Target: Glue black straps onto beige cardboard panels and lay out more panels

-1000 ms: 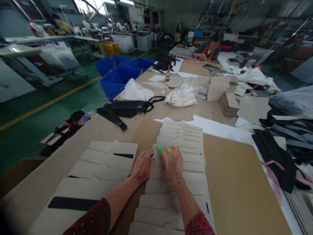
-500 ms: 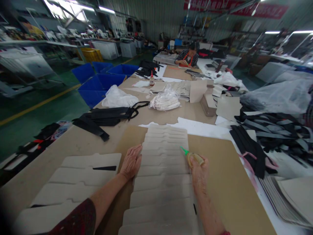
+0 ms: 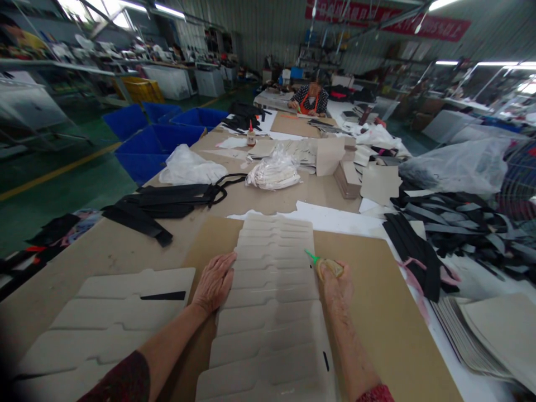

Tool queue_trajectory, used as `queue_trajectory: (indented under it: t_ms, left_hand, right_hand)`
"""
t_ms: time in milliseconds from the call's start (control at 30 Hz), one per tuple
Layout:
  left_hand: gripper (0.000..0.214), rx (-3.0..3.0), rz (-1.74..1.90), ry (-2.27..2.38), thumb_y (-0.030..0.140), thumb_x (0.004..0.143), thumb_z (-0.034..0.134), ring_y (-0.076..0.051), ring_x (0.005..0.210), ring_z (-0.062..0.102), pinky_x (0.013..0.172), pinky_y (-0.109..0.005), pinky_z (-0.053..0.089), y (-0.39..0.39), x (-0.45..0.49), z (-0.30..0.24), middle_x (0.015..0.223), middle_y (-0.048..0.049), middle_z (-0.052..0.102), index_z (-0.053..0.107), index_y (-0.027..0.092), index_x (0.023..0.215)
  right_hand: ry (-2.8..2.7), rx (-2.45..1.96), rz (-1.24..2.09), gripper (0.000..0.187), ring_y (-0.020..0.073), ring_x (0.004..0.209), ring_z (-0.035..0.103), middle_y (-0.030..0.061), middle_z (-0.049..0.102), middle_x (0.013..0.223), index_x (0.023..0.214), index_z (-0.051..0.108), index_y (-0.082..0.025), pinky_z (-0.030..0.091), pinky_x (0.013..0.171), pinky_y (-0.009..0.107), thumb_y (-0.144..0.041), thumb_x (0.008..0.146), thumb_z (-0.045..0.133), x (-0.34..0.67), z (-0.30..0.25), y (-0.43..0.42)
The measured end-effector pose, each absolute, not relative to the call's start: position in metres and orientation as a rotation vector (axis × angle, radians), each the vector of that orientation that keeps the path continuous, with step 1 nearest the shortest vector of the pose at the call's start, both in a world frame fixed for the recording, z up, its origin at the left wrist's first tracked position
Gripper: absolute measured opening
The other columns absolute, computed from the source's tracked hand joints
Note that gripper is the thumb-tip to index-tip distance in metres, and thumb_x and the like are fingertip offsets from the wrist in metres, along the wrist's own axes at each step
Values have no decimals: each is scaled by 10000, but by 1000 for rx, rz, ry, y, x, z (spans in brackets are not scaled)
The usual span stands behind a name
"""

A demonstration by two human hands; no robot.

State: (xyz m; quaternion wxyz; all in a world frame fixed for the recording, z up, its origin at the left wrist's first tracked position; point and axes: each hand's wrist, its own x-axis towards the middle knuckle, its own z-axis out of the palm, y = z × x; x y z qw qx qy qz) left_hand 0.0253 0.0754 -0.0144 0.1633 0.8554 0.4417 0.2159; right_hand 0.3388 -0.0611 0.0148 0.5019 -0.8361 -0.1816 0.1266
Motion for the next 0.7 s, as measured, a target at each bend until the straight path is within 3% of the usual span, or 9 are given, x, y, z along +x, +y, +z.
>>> queue_trajectory:
  t_ms: [433,700]
  left_hand:
    - [445,2419,606,1275,254,919,414,-246,1259,436,1069,-454,375,74,24,-13,1358,-62,576,506,205,1352]
    - [460,2398,611,1281,257,915,431,-240,1266,430,1076,-444,362,72,24,-13,1365,-53,572,494,227,1369]
  right_hand:
    - [-572,-2083,407,414,235,742,570,24,633,820,974,585,-232,494,764,484,-467,651,694,304,33,-39]
    - [-652,-2096,471,410,238,776,588,35,644,851,996,590,-226,484,756,433,-458,668,671,282,36,-24]
